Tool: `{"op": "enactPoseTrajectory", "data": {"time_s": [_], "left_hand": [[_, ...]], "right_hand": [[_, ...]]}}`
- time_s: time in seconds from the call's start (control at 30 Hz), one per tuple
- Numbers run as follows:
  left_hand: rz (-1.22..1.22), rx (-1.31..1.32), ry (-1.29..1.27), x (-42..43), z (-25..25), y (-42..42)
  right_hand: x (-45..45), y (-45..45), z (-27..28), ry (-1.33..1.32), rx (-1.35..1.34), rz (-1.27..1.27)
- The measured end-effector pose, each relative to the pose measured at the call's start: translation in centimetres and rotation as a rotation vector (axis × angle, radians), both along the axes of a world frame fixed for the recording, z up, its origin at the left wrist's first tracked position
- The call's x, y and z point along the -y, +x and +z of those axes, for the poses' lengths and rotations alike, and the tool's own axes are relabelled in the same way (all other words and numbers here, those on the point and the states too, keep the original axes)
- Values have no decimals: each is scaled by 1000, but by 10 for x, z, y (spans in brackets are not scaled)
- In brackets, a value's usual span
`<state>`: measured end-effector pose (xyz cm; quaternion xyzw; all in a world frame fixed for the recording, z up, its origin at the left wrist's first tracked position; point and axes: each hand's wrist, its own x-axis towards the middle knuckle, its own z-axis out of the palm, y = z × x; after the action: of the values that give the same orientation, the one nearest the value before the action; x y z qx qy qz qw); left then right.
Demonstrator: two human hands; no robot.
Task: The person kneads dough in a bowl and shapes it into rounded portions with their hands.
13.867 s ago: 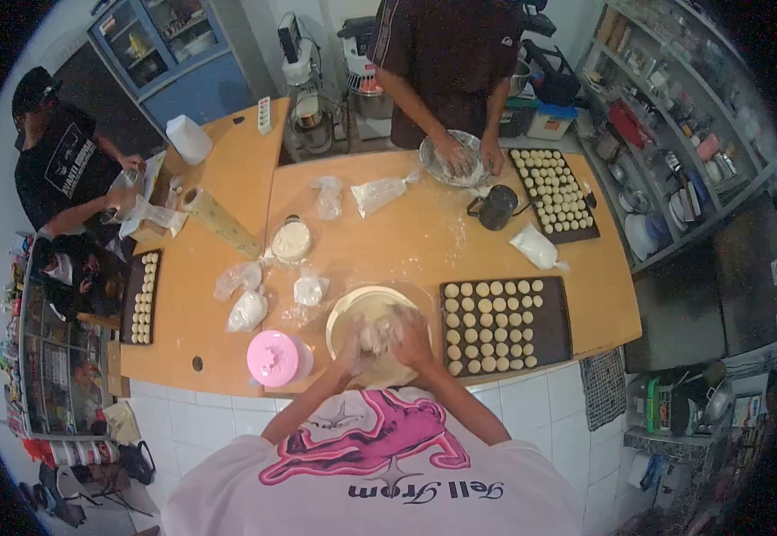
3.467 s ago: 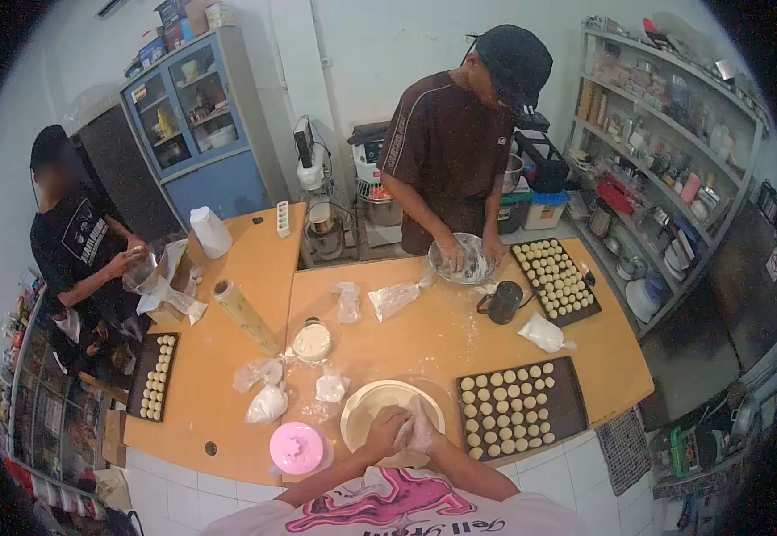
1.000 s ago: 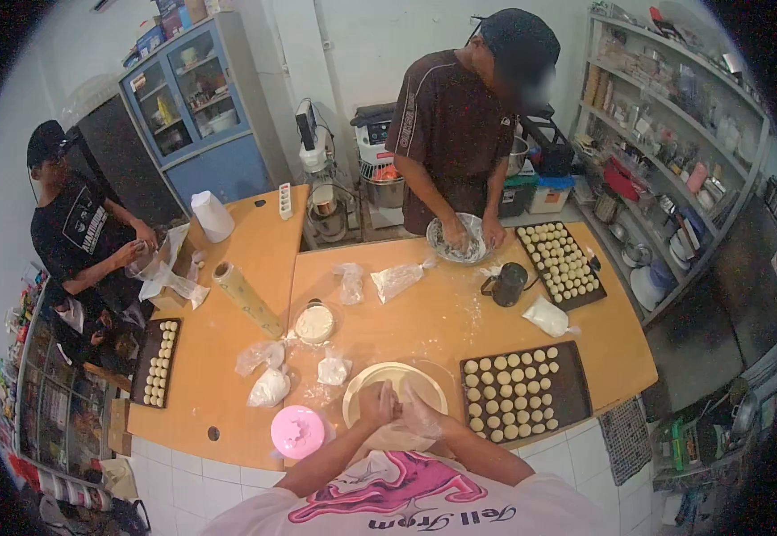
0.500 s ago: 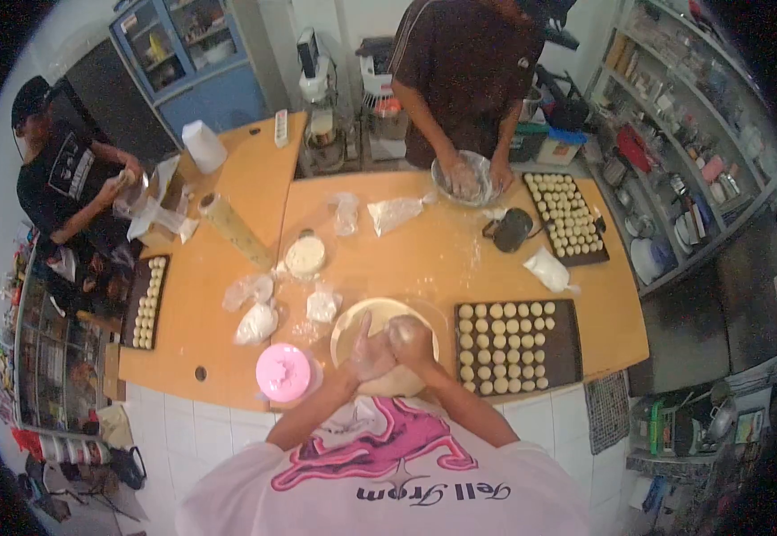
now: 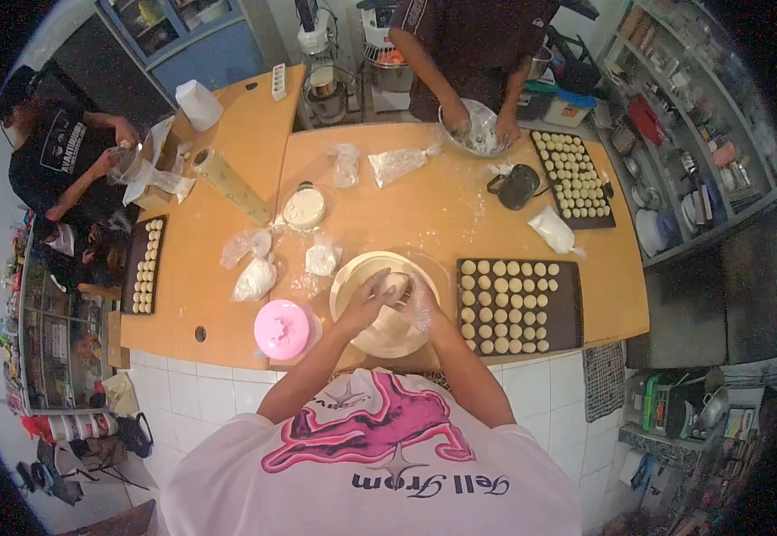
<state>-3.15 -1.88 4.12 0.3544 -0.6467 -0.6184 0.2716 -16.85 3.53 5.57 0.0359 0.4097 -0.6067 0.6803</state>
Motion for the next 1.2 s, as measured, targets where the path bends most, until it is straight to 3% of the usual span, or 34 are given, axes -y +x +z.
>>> {"op": "enactPoseTrajectory", "data": {"time_s": [0.07,0.2,0.27,0.37,0.5,0.67,0.8,0.9,0.97,1.1,1.2], "left_hand": [[-8,75,-12,-1,-3,7],[-40,223,-84,-5,22,14],[-5,193,-243,-7,4,10],[77,177,-416,-11,-9,2],[189,235,-514,-16,-21,3],[326,204,-378,-13,-42,5],[370,82,-169,-12,-42,-1],[369,-47,-227,-13,-54,-7],[318,-4,-337,-14,-37,-8],[147,125,-631,-17,-37,-9],[258,55,-499,-34,-28,-17]], "right_hand": [[-2,-3,-29,-83,-48,107],[-9,6,-12,-64,-327,195],[-9,2,-12,7,-456,316],[-4,10,-41,81,-418,252],[2,25,-38,87,-121,209],[-2,29,-37,-58,-56,202],[-3,33,-31,-154,-305,222],[-3,33,-46,-109,-430,177],[-3,29,-65,-65,-448,118],[-8,27,-46,-41,-502,168],[-11,28,-67,-145,-644,142]]}}
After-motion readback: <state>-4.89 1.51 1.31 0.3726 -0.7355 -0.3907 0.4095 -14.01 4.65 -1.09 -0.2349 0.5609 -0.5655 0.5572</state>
